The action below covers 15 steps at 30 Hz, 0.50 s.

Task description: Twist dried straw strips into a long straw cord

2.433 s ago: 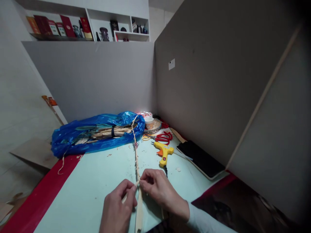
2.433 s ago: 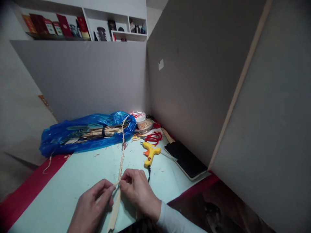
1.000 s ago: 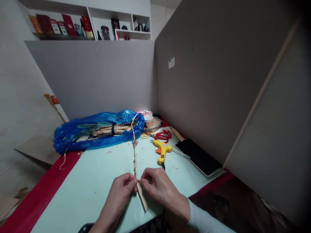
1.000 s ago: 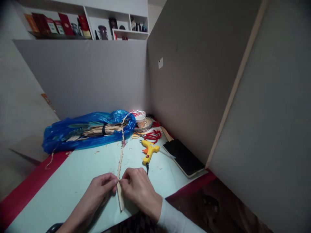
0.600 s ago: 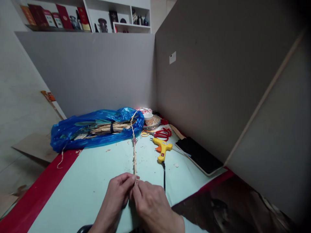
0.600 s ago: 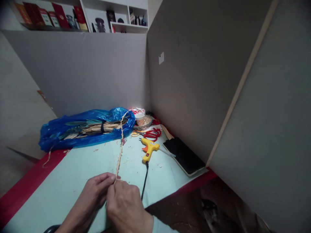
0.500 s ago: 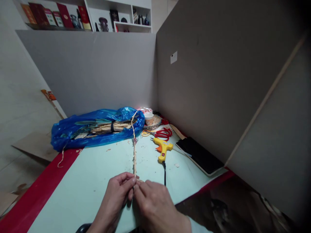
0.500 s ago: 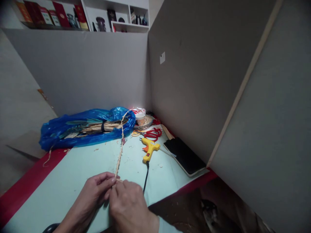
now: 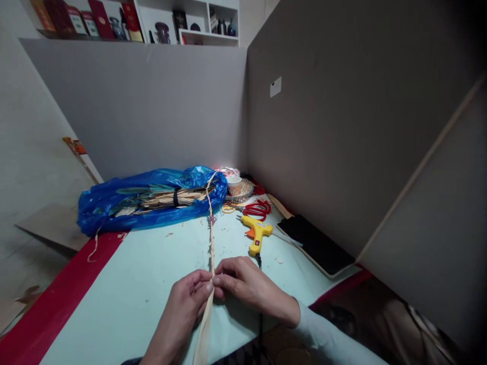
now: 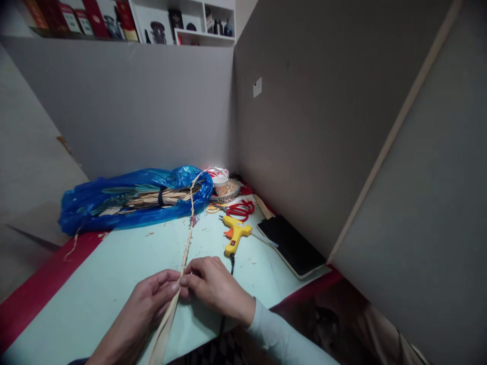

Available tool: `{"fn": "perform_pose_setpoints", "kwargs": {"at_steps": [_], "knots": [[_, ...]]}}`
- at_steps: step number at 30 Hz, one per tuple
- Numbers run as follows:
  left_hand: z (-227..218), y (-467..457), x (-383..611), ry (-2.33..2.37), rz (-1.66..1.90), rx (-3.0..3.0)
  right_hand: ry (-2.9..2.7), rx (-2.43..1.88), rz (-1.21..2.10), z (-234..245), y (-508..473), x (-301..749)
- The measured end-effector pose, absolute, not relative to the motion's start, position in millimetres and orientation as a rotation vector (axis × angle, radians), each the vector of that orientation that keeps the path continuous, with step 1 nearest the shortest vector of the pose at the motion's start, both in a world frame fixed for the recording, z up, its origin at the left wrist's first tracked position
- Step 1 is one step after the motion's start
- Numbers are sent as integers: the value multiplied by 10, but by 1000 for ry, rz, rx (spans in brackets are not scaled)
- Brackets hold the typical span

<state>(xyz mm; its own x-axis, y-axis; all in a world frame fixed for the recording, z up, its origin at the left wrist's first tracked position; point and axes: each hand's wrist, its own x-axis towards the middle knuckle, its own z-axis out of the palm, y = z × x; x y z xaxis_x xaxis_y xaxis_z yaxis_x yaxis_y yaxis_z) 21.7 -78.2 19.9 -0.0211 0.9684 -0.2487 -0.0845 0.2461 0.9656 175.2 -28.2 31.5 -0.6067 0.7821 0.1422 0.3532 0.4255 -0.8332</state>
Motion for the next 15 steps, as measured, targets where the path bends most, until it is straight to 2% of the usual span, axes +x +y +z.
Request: {"fn": "perform_pose_setpoints", "kwargs": {"at_steps": [4,10,15], "knots": [[121,-802,215,1378,1068,1172,-2084,-992,1119,257,-318,1761],[171,-881,241,1550,1088,1360,-1887,-974,1421,170,-294,1725],[256,-931,132,1774,952,1597,-1797,-1109,1269,161,-341,1693]]}}
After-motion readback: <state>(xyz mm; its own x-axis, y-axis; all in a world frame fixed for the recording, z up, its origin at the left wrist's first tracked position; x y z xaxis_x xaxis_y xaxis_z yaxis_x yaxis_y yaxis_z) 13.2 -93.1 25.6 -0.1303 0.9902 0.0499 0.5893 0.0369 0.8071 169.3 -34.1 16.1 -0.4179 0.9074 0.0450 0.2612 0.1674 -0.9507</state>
